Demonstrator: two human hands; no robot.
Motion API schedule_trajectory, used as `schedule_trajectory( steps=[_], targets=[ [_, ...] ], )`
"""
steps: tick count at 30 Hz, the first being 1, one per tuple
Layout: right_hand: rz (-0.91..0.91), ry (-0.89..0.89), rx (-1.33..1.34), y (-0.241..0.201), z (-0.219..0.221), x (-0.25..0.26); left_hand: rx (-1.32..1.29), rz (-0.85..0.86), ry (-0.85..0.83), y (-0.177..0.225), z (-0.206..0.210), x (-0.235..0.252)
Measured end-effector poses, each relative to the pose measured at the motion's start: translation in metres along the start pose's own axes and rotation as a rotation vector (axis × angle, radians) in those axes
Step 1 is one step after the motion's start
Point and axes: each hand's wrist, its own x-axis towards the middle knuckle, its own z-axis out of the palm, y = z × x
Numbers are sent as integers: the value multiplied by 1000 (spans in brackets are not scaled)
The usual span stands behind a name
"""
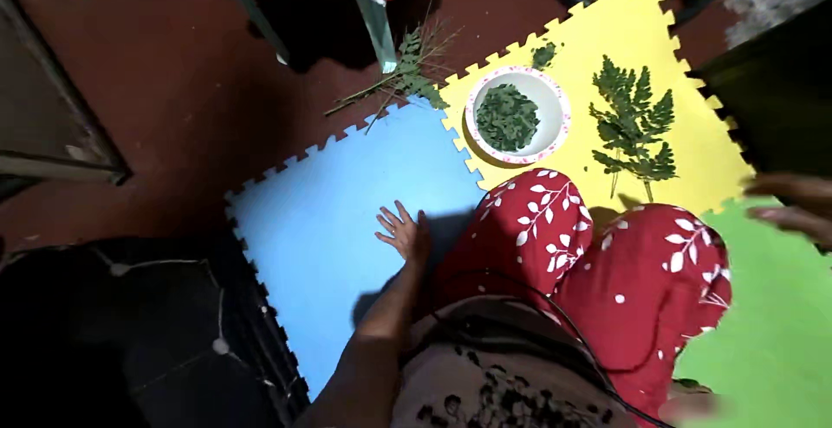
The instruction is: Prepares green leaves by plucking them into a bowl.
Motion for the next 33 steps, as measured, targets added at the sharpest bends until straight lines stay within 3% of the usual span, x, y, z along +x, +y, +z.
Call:
schedule_trajectory(
  steps=[2, 4, 10, 12, 15, 18, 22, 26, 30, 33],
  targets=[
    [18, -60, 34, 32, 36, 1, -123, 298, 52, -24, 1, -7],
    [25, 110, 135, 61, 56, -12, -163, 621, 21, -50, 2, -12],
    [197, 399, 261, 70, 67, -62, -206, 864, -29, -35, -2, -7],
    [202, 458, 306, 73, 74, -71, -137, 850, -88, -29, -6, -6],
    [155, 580, 286, 79, 77, -79, -2, 560, -311, -1, -35, 1],
    [10, 605, 206, 52, 64, -78, -252, 413, -232, 47, -81, 12],
    [-363, 588, 156, -33, 58, -50, -517, 740, -175, 128, -129, 8],
    [-742, 549, -17, -109, 77, -13, -466, 1096, -272, 196, -156, -17],
    [-784, 591, -49, -128, 85, 24, -554, 1005, -517, 226, -151, -11],
    [-735, 516, -8, -129, 76, 71, -582, 862, -505, 221, -140, 28]
  ],
)
